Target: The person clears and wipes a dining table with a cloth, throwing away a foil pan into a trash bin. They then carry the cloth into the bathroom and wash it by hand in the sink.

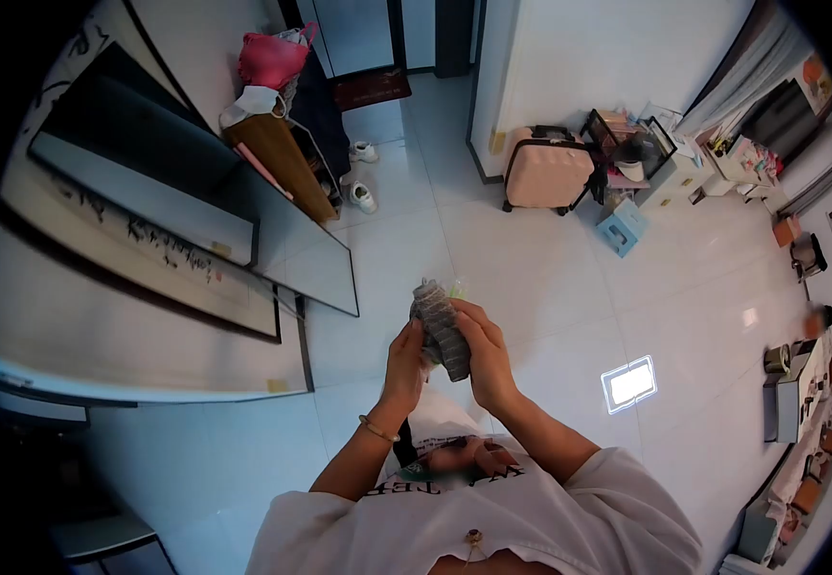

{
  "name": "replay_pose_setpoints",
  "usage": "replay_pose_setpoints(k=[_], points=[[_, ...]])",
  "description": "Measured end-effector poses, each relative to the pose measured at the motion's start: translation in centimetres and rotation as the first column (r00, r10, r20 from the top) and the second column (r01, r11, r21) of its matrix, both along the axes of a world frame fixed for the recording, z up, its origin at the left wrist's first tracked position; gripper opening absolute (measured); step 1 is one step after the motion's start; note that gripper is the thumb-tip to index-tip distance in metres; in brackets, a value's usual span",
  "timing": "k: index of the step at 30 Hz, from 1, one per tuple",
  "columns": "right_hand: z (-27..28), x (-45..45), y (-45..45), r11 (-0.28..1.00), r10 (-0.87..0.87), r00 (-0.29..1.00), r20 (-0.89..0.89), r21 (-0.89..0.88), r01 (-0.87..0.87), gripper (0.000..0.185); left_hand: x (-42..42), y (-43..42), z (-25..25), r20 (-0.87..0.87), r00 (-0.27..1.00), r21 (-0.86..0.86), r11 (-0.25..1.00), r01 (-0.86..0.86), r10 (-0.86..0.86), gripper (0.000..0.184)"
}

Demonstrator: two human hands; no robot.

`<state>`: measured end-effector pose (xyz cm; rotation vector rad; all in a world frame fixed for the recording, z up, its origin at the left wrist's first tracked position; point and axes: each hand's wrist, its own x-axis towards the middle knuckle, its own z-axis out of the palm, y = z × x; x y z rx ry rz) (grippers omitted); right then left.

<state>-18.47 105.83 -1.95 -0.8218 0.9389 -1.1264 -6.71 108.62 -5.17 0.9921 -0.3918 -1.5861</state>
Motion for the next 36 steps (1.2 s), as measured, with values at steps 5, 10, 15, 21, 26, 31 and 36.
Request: replay_pose_setpoints(k=[5,10,15,21,26,31,36], points=[[-0.2,3.2,-12.6,0.991,0.101,0.994,0.038,0.089,-0.104,0.032,3.9,-13.4,-1.4,-0.066,0.997,-0.024,0.999,0.026,-0.027,0.026],[1.5,7.7,-25.8,0.995,0.078,0.991,-0.107,-0.053,-0.084,0.036,9.3,-27.3,-2.6,0.002,0.997,-0.138,0.987,0.08,-0.081,0.026],[3.2,10.2,-37.1,0.986,0.063,0.969,-0.24,-0.138,-0.098,0.032,13.6,-38.6,-2.8,0.062,0.995,-0.328,0.94,0.093,-0.077,0.025],[1.8,10.1,-50.4,0.99,-0.034,0.979,-0.201,-0.141,0.006,0.025,16.9,-51.4,-2.8,-0.406,0.897,-0.209,0.973,0.096,-0.176,0.024],[2.3,9.3,-66.1,0.962,-0.161,0.98,-0.117,-0.24,0.129,0.018,17.9,-63.9,-1.5,-0.235,0.956,-0.051,0.98,-0.194,0.177,0.026],[5.9,11.4,-82.9,0.929,-0.151,0.988,-0.025,-0.345,0.133,0.018,22.1,-78.3,-0.7,-0.518,0.852,-0.208,0.955,-0.21,0.074,0.026],[8.3,15.8,-96.4,0.879,-0.114,0.993,0.029,-0.464,0.114,0.02,25.7,-88.7,0.5,-0.325,0.863,-0.061,0.902,-0.427,0.386,0.023]])
